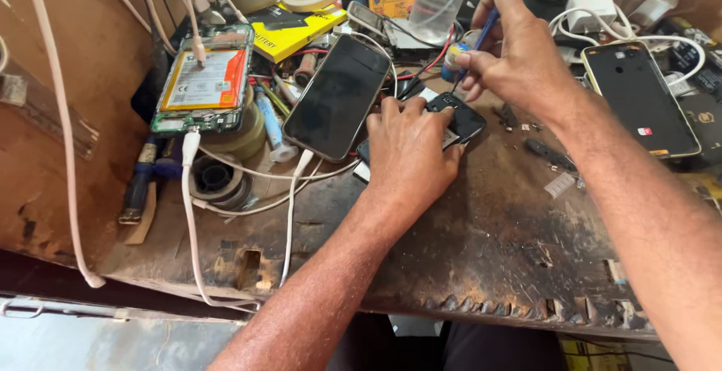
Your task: The person uses a blue precision screwdriver to remove screws from the back of a disassembled smartphone. They then lift the back cover to reveal the internal components and battery, and continue to unscrew additional fasteners inside the device.
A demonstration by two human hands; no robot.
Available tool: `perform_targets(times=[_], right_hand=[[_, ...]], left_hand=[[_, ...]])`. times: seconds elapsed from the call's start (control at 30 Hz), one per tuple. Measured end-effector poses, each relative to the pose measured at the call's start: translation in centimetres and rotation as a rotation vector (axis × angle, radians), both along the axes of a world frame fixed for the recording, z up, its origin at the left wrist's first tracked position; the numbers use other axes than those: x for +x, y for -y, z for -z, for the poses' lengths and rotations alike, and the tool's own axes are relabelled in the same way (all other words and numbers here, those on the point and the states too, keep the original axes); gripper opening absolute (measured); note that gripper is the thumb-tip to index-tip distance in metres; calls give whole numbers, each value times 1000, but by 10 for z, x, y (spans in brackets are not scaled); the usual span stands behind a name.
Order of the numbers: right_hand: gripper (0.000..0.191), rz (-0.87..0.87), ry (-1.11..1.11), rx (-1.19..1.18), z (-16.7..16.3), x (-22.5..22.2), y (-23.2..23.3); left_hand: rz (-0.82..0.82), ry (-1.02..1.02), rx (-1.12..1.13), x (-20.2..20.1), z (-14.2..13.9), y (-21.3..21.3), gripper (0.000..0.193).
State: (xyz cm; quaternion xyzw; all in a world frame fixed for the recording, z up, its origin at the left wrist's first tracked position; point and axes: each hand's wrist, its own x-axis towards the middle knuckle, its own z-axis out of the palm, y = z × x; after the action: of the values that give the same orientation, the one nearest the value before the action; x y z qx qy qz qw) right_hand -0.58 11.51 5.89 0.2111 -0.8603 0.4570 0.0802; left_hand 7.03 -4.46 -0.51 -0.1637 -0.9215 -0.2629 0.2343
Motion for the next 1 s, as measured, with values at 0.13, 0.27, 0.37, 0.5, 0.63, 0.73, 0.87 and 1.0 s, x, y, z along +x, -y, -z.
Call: perform_targets(times=[0.13, 0.27, 0.37, 0.5, 0.63, 0.73, 0.87, 1.0], right_hand=[[34, 75, -13, 49, -2, 3, 3], [33, 33, -31, 35, -5, 2, 5], [33, 2, 2, 27, -6, 0, 5], [31, 74, 26, 22, -7, -4, 10], [28, 107, 36, -11, -7, -2, 17], [30, 100, 28, -2, -9, -2, 19], [39, 125, 21, -59, -6, -5, 10], [45, 231, -90, -303, -1, -10, -11]], left_hand=[[0, 8, -15, -1, -3, -1, 47], [7, 0, -2, -1, -4, -1, 46], [0, -1, -11, -1, -2, 0, 46], [6, 7, -20, -1, -2, -1, 47], [6, 29, -22, -2, -5, 0, 47], [14, 18, -18, -3, -6, 2, 47], [27, 24, -2, -6, -6, 3, 55], [39, 67, 9, -13, -12, 6, 76]])
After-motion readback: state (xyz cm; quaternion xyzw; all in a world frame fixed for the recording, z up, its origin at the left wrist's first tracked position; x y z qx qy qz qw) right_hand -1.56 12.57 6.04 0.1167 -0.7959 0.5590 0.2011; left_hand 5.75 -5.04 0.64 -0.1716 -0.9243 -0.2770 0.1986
